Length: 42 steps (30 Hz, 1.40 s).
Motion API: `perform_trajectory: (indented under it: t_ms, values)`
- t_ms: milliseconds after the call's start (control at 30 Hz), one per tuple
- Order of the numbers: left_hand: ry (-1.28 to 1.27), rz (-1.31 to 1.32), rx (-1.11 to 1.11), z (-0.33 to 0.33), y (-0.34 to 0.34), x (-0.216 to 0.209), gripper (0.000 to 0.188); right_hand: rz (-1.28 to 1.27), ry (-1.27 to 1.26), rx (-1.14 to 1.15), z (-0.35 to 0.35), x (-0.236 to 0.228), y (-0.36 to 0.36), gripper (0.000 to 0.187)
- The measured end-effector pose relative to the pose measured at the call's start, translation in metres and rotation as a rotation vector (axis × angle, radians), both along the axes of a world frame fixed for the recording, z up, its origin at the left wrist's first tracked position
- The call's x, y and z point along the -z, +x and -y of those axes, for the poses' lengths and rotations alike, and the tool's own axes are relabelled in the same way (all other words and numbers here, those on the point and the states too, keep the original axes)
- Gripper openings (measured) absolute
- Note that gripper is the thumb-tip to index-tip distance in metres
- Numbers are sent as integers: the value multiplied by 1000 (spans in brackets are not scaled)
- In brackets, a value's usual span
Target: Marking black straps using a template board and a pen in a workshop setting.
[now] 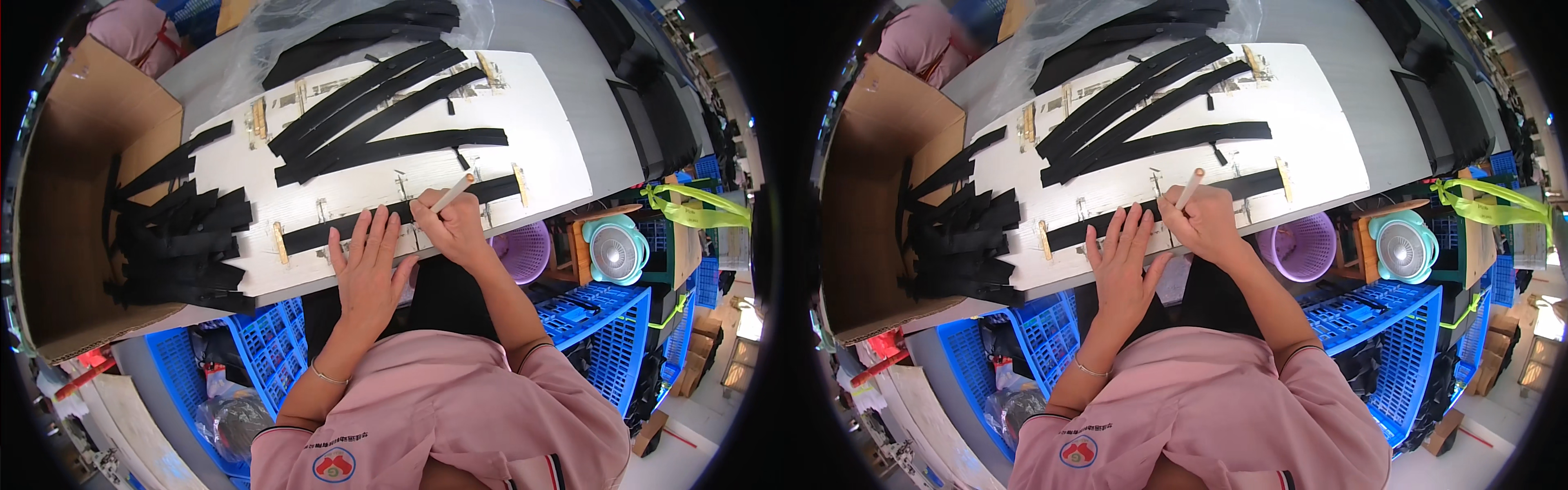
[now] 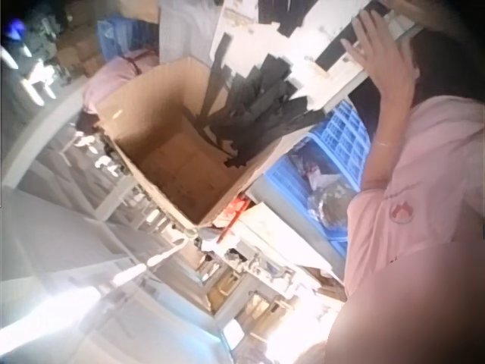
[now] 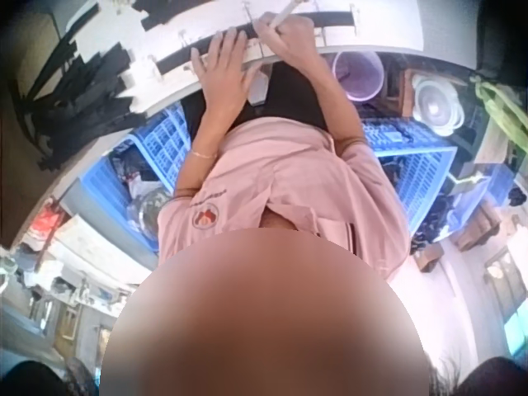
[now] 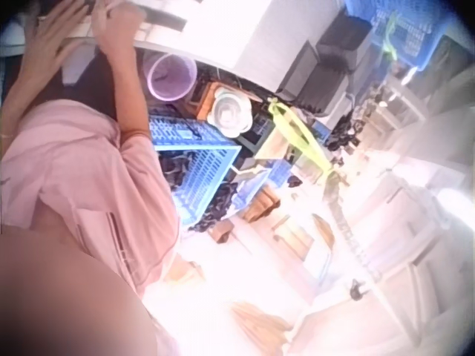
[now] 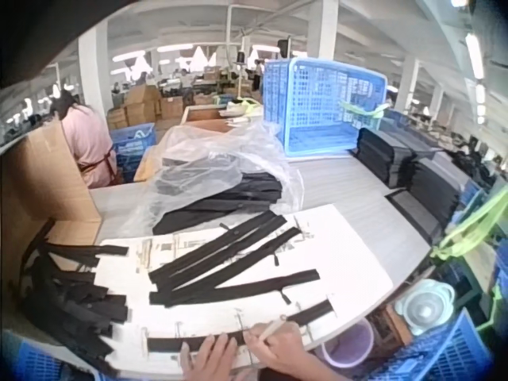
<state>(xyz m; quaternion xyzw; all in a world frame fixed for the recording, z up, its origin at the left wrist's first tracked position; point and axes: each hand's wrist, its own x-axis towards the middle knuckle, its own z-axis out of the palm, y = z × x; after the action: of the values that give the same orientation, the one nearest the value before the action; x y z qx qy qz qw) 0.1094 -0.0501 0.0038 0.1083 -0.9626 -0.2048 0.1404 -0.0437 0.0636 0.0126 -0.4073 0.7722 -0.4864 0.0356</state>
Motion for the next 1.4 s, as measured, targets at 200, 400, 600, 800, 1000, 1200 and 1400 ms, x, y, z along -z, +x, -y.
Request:
perform_trajectory:
  t_ms: [200, 400, 600, 800, 1000, 1200, 1400]
  values:
    - [-9, 11, 6, 1, 1, 0, 63, 369, -301, 302, -57, -10, -23, 23]
    - [22, -45, -30, -7, -6, 1, 61, 313, -215, 315, -79, 8, -54, 26]
    - [161, -228, 66, -36, -60, -10, 41, 333, -238, 299, -75, 9, -55, 22]
    - [188, -337, 132, -50, -109, 4, 22, 264, -169, 283, -77, 14, -56, 18]
    - [152, -358, 116, -54, -114, 5, 20, 226, -100, 284, -78, 11, -56, 20]
    - [137, -343, 87, -56, -114, 3, 16, 151, -104, 290, -76, 17, -56, 19]
    - [138, -367, 109, -55, -115, 6, 20, 197, -53, 257, -86, 9, -55, 18]
